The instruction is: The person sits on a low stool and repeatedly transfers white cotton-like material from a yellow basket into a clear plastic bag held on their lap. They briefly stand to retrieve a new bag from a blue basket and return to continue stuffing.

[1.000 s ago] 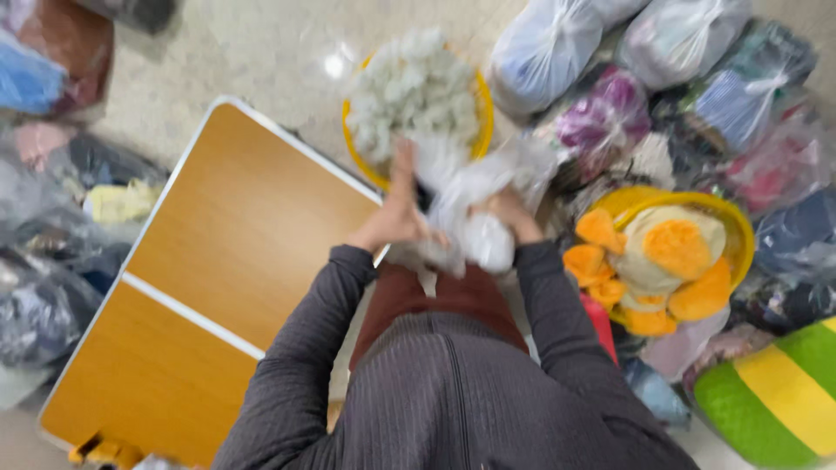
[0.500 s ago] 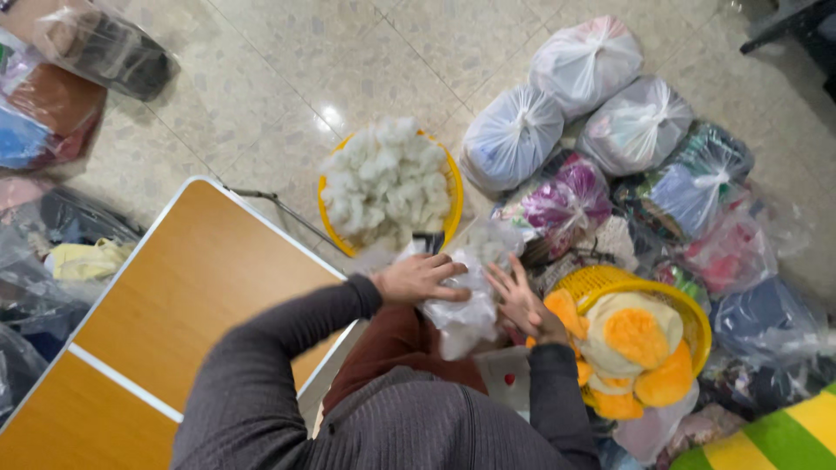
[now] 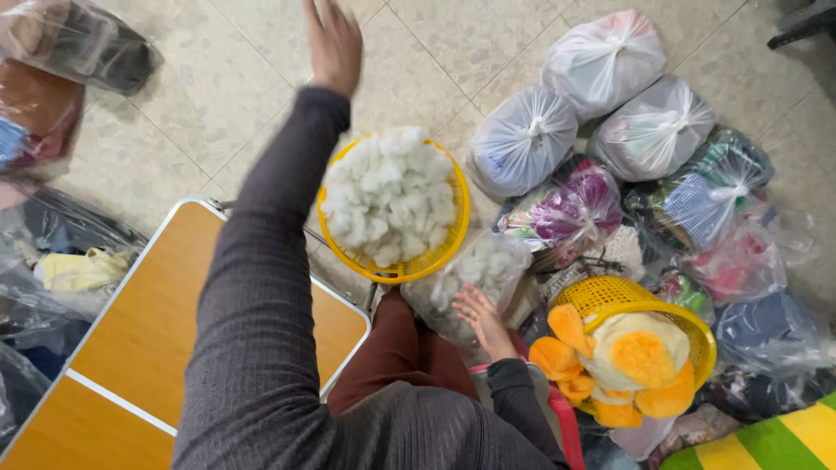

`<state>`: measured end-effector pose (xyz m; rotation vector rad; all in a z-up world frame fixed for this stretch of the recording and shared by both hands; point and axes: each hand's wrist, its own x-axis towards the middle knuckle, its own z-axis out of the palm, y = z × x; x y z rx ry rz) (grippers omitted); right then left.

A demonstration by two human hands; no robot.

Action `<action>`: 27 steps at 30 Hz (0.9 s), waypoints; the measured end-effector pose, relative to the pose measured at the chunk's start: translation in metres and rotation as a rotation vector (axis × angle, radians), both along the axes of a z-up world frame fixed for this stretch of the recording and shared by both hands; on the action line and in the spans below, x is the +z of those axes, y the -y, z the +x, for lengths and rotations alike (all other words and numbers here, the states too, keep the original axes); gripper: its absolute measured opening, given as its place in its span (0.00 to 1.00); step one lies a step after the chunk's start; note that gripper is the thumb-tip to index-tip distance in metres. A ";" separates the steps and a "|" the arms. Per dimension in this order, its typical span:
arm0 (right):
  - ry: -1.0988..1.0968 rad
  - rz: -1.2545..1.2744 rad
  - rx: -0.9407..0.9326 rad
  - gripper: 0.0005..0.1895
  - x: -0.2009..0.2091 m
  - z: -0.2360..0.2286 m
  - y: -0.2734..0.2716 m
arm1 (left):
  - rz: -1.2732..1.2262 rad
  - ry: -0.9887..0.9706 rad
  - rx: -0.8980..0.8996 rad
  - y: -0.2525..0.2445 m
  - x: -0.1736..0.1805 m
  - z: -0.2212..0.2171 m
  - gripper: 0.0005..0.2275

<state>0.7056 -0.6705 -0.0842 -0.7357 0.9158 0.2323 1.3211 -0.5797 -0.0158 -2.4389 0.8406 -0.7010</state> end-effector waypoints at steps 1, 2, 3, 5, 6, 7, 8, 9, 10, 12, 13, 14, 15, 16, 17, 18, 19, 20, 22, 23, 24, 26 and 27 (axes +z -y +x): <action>-0.019 -0.026 0.040 0.28 -0.003 0.003 -0.007 | 0.074 -0.137 -0.033 -0.008 -0.022 -0.037 0.13; -0.047 -0.048 0.075 0.26 -0.005 0.002 -0.014 | 0.063 -0.319 -0.054 -0.013 -0.042 -0.071 0.13; -0.053 -0.073 0.090 0.25 -0.008 0.004 -0.015 | 0.074 -0.522 -0.031 -0.019 -0.057 -0.102 0.13; -0.071 -0.121 0.108 0.24 -0.010 0.000 -0.020 | 0.096 -0.628 -0.050 -0.040 -0.079 -0.174 0.12; -0.079 -0.138 0.102 0.23 -0.011 -0.004 -0.022 | 0.060 -0.786 -0.033 -0.050 -0.084 -0.206 0.12; -0.088 -0.156 0.097 0.22 -0.014 -0.009 -0.018 | 0.097 -0.855 -0.044 -0.061 -0.086 -0.242 0.13; -0.099 -0.173 0.080 0.22 -0.017 -0.013 -0.015 | 0.140 -0.923 -0.067 -0.070 -0.084 -0.275 0.13; -0.122 -0.214 0.050 0.20 -0.023 -0.015 -0.008 | 0.172 -1.073 -0.032 -0.074 -0.084 -0.297 0.13; -0.164 -0.248 0.008 0.19 -0.024 -0.027 -0.009 | 0.222 -1.233 -0.003 -0.082 -0.081 -0.324 0.17; -0.060 -0.218 -0.168 0.18 -0.029 -0.043 -0.008 | 0.173 -1.263 -0.089 -0.098 -0.073 -0.372 0.17; -0.084 -0.247 -0.174 0.18 -0.031 -0.048 -0.009 | 0.150 -1.282 -0.135 -0.103 -0.068 -0.392 0.18; -0.112 -0.275 -0.177 0.17 -0.032 -0.054 -0.011 | 0.143 -1.349 -0.134 -0.108 -0.063 -0.409 0.17; -0.156 -0.318 -0.134 0.18 -0.030 -0.062 -0.019 | 0.139 -1.415 -0.129 -0.114 -0.058 -0.424 0.17; -0.187 -0.367 -0.078 0.18 -0.029 -0.067 -0.024 | 0.120 -1.469 -0.116 -0.114 -0.054 -0.436 0.16; -0.252 -0.343 -0.069 0.18 -0.025 -0.072 -0.037 | 0.115 -1.506 -0.144 -0.118 -0.048 -0.449 0.18; -0.299 -0.321 -0.046 0.17 -0.026 -0.072 -0.043 | 0.097 -1.531 -0.157 -0.121 -0.042 -0.455 0.19; -0.292 -0.320 -0.044 0.17 -0.022 -0.075 -0.055 | 0.079 -1.556 -0.170 -0.124 -0.037 -0.460 0.21; -0.272 -0.322 -0.031 0.17 -0.020 -0.076 -0.064 | 0.083 -1.552 -0.194 -0.125 -0.034 -0.463 0.22; -0.212 -0.316 -0.015 0.17 -0.012 -0.082 -0.080 | 0.091 -1.544 -0.233 -0.129 -0.027 -0.468 0.22; -0.172 -0.309 -0.013 0.17 -0.006 -0.087 -0.088 | 0.115 -1.572 -0.202 -0.130 -0.024 -0.468 0.22; -0.130 -0.304 -0.010 0.17 -0.001 -0.090 -0.094 | 0.139 -1.597 -0.170 -0.131 -0.023 -0.466 0.21; -0.144 -0.301 0.069 0.16 0.010 -0.097 -0.102 | 0.152 -1.597 -0.146 -0.132 -0.019 -0.464 0.21; -0.148 -0.303 0.111 0.16 0.016 -0.099 -0.105 | 0.141 -1.573 -0.153 -0.134 -0.017 -0.462 0.22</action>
